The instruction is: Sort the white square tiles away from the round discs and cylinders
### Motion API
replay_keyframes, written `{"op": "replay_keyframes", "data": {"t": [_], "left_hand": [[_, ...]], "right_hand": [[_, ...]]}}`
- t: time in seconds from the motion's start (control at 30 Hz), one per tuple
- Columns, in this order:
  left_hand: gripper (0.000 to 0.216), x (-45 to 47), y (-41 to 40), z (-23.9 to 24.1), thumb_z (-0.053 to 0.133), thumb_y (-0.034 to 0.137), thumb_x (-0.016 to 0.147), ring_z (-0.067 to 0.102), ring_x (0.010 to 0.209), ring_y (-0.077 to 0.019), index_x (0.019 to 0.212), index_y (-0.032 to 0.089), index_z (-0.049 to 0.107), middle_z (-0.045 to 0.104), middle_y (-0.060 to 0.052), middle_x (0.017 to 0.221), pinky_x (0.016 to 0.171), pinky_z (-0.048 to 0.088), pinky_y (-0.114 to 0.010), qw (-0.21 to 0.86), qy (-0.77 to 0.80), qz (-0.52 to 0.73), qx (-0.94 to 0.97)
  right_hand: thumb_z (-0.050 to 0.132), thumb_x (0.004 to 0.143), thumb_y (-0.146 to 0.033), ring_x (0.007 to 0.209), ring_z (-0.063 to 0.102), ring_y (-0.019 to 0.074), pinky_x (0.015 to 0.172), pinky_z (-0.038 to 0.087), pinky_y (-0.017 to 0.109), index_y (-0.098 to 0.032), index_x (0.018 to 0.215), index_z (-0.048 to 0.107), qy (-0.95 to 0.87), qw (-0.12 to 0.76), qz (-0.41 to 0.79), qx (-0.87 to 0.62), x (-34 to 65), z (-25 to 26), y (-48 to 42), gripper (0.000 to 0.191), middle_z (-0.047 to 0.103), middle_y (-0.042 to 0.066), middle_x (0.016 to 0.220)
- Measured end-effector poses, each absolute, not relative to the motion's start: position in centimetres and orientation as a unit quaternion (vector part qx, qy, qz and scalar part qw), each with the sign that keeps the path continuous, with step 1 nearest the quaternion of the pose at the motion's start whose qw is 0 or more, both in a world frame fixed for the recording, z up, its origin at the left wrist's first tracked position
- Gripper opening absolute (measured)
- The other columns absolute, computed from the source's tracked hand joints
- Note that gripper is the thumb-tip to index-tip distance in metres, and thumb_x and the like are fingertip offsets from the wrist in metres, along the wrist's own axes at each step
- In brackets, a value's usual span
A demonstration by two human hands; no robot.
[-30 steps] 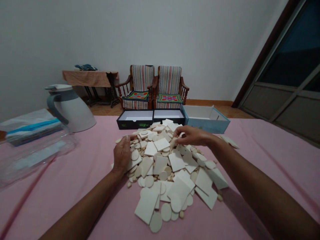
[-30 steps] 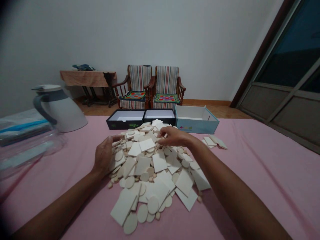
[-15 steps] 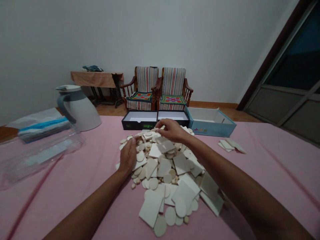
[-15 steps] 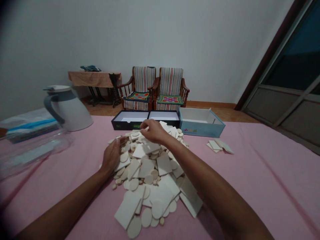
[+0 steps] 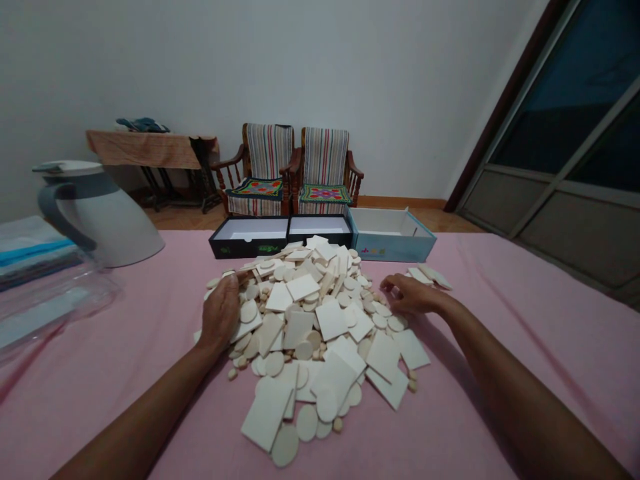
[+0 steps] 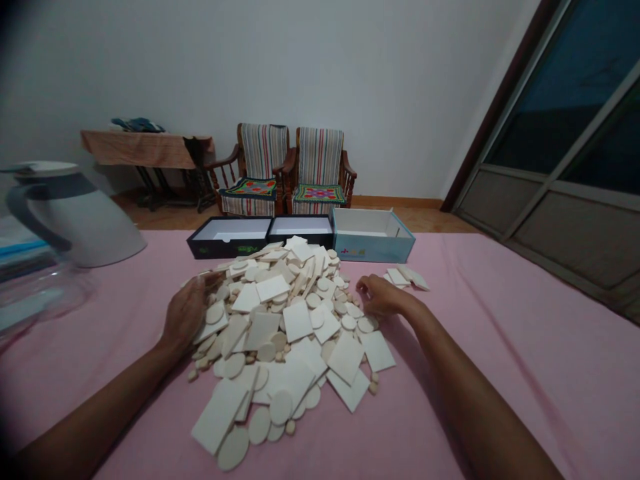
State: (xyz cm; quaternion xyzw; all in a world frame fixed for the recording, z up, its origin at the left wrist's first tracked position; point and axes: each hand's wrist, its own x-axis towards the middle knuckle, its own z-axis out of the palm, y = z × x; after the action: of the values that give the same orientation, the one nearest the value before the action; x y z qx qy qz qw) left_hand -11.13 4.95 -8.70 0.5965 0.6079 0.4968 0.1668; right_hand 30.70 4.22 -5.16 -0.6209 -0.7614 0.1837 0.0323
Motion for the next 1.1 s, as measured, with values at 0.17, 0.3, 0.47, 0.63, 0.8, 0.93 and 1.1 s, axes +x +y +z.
{"op": "replay_keyframes", "data": {"t": [0.17,0.3,0.47,0.63,0.8,0.93,1.1], "left_hand": [[0.06,-11.2,5.1,-8.8,0.028,0.062,0.094,0.062,0.109,-0.0247,0.114,0.019,0.066,0.07,-0.008,0.114,0.096,0.048,-0.038,0.168,0.607,0.501,0.594],[0.058,-11.3,5.1,-8.7,0.03,0.06,0.094,0.062,0.111,-0.0249,0.113,0.02,0.067,0.07,-0.007,0.116,0.099,0.046,-0.039,0.171,0.608,0.495,0.597],[0.056,-11.3,5.1,-8.7,0.031,0.059,0.094,0.061,0.112,-0.0241,0.113,0.02,0.067,0.069,-0.007,0.118,0.099,0.046,-0.038,0.18,0.605,0.496,0.596],[0.058,-11.2,5.0,-8.7,0.033,0.061,0.092,0.061,0.113,-0.0249,0.112,0.019,0.067,0.069,-0.008,0.119,0.099,0.046,-0.038,0.192,0.611,0.497,0.585],[0.058,-11.4,5.0,-8.7,0.032,0.061,0.093,0.06,0.113,-0.0255,0.113,0.019,0.067,0.068,-0.008,0.119,0.098,0.045,-0.038,0.186,0.608,0.494,0.593],[0.057,-11.4,5.0,-8.7,0.031,0.059,0.093,0.06,0.113,-0.0251,0.114,0.02,0.067,0.068,-0.008,0.119,0.098,0.044,-0.038,0.18,0.615,0.485,0.595],[0.058,-11.2,4.9,-8.5,0.028,0.059,0.094,0.061,0.111,-0.0256,0.112,0.02,0.067,0.068,-0.009,0.117,0.098,0.043,-0.039,0.166,0.614,0.482,0.603]], "right_hand": [[0.065,0.068,-0.02,0.116,0.053,0.0271,0.098,0.042,0.036,-0.012,0.134,0.052,-0.787,0.078,0.168,-0.588,30.1,-7.0,5.5,0.068,0.055,0.017,0.126],[0.067,0.063,-0.018,0.122,0.049,0.0276,0.103,0.039,0.036,-0.011,0.137,0.049,-0.792,0.107,0.183,-0.573,29.6,-7.5,7.6,0.076,0.051,0.017,0.134],[0.063,0.059,-0.011,0.095,0.057,0.022,0.083,0.045,0.031,-0.015,0.117,0.06,-0.801,0.1,0.196,-0.556,29.0,-7.5,8.8,0.059,0.061,0.009,0.11],[0.063,0.065,-0.014,0.084,0.055,0.0186,0.072,0.041,0.026,-0.016,0.096,0.06,-0.774,0.113,0.18,-0.596,28.6,-7.3,7.7,0.032,0.062,0.007,0.098],[0.058,0.068,-0.01,0.085,0.057,0.0178,0.072,0.04,0.025,-0.019,0.087,0.058,-0.761,0.124,0.186,-0.609,28.1,-7.3,6.6,0.021,0.066,0.005,0.095],[0.06,0.066,-0.011,0.083,0.058,0.0179,0.07,0.04,0.025,-0.019,0.087,0.058,-0.757,0.127,0.192,-0.612,28.0,-7.3,6.3,0.023,0.067,0.005,0.093],[0.063,0.07,-0.019,0.077,0.056,0.0169,0.067,0.04,0.026,-0.019,0.082,0.057,-0.75,0.135,0.197,-0.617,29.0,-6.1,6.2,0.014,0.065,0.003,0.085]]}}
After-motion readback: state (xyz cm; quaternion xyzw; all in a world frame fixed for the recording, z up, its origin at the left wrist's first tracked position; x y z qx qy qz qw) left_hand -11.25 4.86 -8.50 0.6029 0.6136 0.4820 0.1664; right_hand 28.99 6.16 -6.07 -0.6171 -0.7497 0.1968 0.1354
